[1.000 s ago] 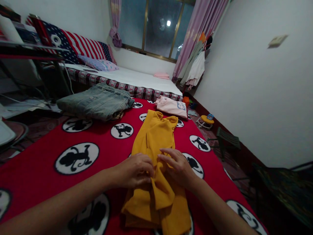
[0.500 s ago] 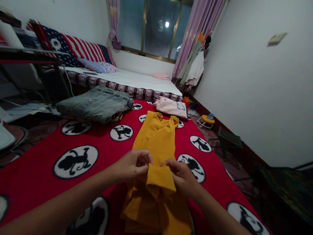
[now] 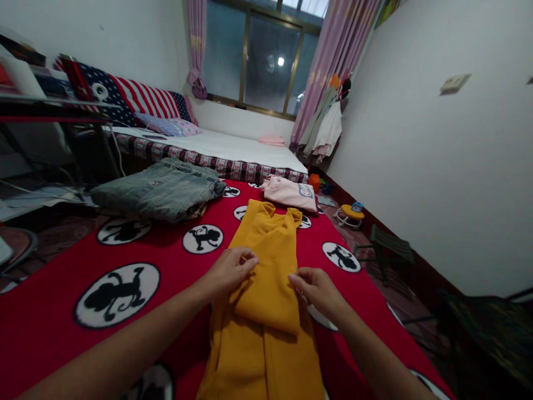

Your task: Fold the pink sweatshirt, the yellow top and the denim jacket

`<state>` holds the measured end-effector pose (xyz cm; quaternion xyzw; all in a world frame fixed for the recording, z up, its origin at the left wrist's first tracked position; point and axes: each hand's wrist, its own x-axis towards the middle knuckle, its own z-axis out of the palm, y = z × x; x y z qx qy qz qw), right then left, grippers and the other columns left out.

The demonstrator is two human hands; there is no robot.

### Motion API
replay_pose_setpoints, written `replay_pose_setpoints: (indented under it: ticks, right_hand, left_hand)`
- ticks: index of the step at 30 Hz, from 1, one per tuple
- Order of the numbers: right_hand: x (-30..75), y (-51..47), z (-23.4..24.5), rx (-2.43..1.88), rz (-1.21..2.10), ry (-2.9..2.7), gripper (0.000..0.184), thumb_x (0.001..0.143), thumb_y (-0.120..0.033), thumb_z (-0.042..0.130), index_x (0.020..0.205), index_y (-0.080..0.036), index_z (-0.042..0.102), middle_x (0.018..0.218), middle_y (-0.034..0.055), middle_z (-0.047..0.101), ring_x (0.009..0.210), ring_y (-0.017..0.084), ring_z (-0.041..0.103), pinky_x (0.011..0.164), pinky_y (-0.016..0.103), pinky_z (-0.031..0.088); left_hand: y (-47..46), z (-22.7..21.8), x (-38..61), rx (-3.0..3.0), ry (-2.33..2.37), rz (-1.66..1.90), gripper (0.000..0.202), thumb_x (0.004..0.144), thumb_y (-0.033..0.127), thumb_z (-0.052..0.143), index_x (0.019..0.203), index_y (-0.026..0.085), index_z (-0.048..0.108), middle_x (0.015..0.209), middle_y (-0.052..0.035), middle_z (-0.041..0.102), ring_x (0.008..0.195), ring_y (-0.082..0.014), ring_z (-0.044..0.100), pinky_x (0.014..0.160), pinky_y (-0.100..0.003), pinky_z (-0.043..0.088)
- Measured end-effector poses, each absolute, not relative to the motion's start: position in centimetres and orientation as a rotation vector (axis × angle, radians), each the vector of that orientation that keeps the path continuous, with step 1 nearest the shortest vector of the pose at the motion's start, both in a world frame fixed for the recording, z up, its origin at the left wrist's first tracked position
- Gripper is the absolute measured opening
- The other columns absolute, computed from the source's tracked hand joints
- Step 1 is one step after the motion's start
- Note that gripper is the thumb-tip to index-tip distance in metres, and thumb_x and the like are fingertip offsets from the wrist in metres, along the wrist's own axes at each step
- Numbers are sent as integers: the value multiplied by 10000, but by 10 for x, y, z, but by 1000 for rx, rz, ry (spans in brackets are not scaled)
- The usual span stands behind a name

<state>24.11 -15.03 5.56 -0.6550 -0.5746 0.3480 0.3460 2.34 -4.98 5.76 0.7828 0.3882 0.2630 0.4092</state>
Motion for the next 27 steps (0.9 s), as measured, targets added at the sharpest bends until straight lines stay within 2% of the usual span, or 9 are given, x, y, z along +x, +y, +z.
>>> replay_pose_setpoints:
  ticks: [3,6,9,12,15,18,22,24,27]
  right_hand:
    - [269,-114,59,-1747,554,-1478,302,838,-416,536,763,-150,655,687,38,662,560,141,588,532,238,445]
    - [289,-83,51,-1846,273,-1501,211,810,-256,558,947,-147,675,919,81,705,745,185,655,735,319,524]
    - [295,-73,28,-1846,24,-1688,448,757,-71,507,1179,-163,626,1161,115,646,1014,226,634,922,385,502]
    - [294,-91,10,-1675,-101,-1871,610,779,-19,454,1349,-229,511,1368,106,512,1223,218,532,1011,398,472]
    - [292,-125,11,-1474,-183,-2085,646,819,-47,500,1412,-294,436,1510,86,359,1347,222,413,1065,430,430]
    - [285,-158,26,-1329,-201,-2363,585,855,-125,567,1390,-340,469,1540,69,338,1410,243,321,1090,460,389]
    - [264,-178,42,-1173,-33,-2676,503,914,-356,569,1402,-370,452,1563,45,308,1444,241,257,1146,478,280]
    - [252,-180,44,-1092,96,-2743,499,926,-452,530,1408,-360,441,1541,39,356,1442,218,266,1169,465,219]
    - [239,-185,42,-1029,265,-2692,465,945,-477,481,1383,-320,472,1453,51,487,1398,181,360,1171,411,213]
  left_hand:
    - [-25,45,37,2109,1076,936,252,839,298,505,929,143,681,961,-87,666,925,-220,619,871,-348,480]
    - [1,22,45,2209,1244,1080,308,810,238,566,1080,134,671,1142,-130,610,1094,-272,560,1004,-434,425]
    - [18,1,39,2255,1253,1075,311,824,176,542,1104,142,675,1188,-140,579,1147,-279,538,1043,-467,409]
    - [16,-2,18,2343,1001,1015,432,811,99,525,1221,186,630,1322,-132,512,1259,-263,479,1092,-462,379]
    - [-6,15,-18,2500,635,726,535,816,73,535,1298,298,586,1514,-83,351,1398,-274,335,1138,-487,308]
    - [-35,42,-54,2556,370,283,635,813,79,574,1363,389,505,1557,-35,311,1459,-289,204,1140,-512,285]
    - [-64,58,-74,2566,240,42,890,611,256,838,1405,378,455,1591,-92,217,1454,-388,149,1109,-566,297]
    - [-75,54,-70,2628,244,131,677,650,220,814,1266,389,593,1577,-67,259,1452,-366,182,1119,-553,288]
    - [-92,47,-60,2729,207,363,235,794,150,673,937,330,721,1445,-41,463,1392,-288,349,1145,-526,253]
